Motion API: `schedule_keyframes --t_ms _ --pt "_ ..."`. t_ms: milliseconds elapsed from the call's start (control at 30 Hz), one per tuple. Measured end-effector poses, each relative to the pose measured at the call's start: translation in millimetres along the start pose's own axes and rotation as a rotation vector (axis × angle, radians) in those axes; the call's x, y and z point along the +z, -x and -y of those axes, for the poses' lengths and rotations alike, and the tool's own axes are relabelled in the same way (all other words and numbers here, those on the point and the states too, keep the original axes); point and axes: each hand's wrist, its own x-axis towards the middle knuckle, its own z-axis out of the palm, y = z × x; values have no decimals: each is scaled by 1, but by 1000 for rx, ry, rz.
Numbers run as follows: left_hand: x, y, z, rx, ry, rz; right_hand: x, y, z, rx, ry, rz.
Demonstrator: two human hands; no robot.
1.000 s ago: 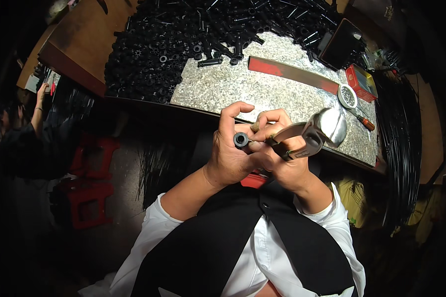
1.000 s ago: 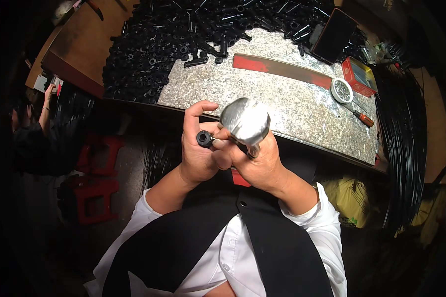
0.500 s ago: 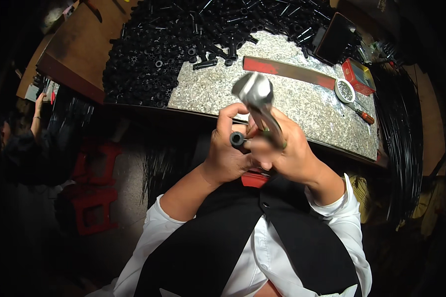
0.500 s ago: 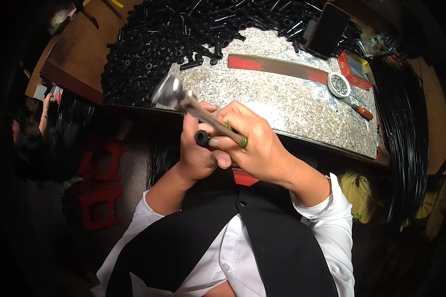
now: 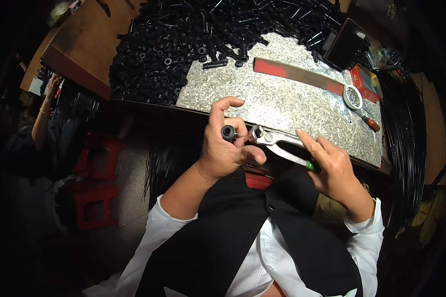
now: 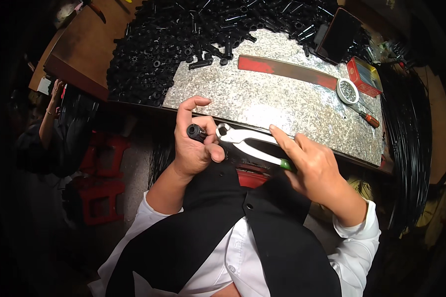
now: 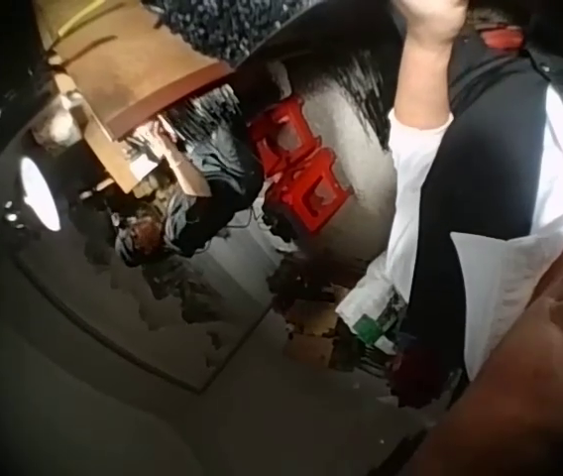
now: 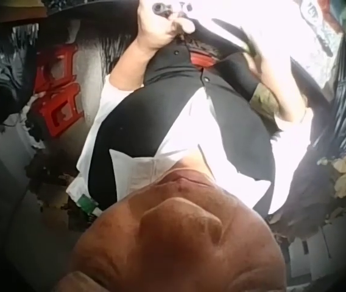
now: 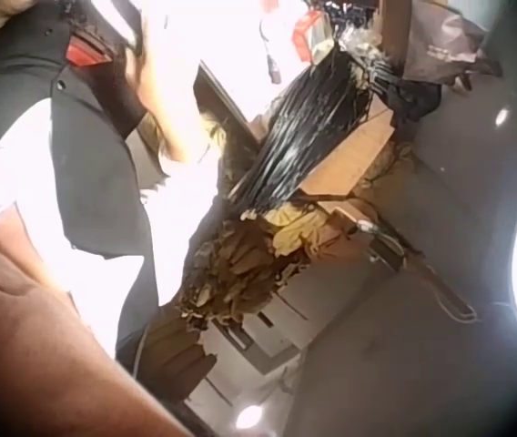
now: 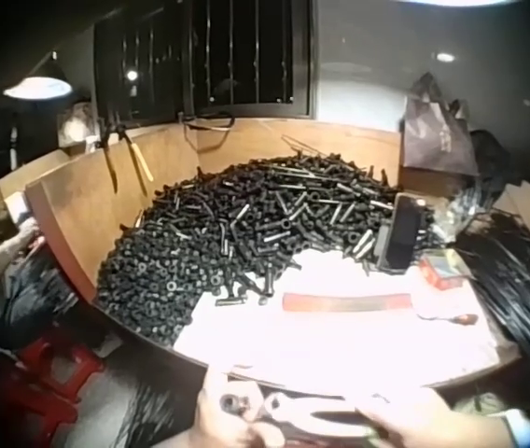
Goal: Assembling small black plastic parts into finished components using manual pliers and crimping tools.
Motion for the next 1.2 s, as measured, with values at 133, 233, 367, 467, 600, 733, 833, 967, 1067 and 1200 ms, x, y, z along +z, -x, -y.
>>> schedule_keyframes --t_ms 133,233,367,467,600,733,833,967,1067,1200 --pt "0 -1 7 51 -356 116 1 5 4 0 198 -26" --pt "-2 -4 3 33 -385 122 6 5 6 14 184 -44" --pt "4 -6 4 131 -371 138 8 6 5 24 193 -80" --pt "7 -6 4 173 -366 115 10 5 3 11 266 -128" --pt "6 -4 6 120 -384 120 15 6 -4 -55 445 -234" --pt "12 -4 4 121 -356 125 14 5 -6 -75 492 -263" --pt "13 -3 7 121 -364 109 13 6 -7 -95 517 -274" --pt "12 -3 7 122 -376 125 11 7 -8 -117 557 -288" --pt "9 -3 10 129 -374 167 7 7 -8 -129 595 -283" --pt "12 -3 7 129 -387 183 -1 7 -3 -116 631 -207"
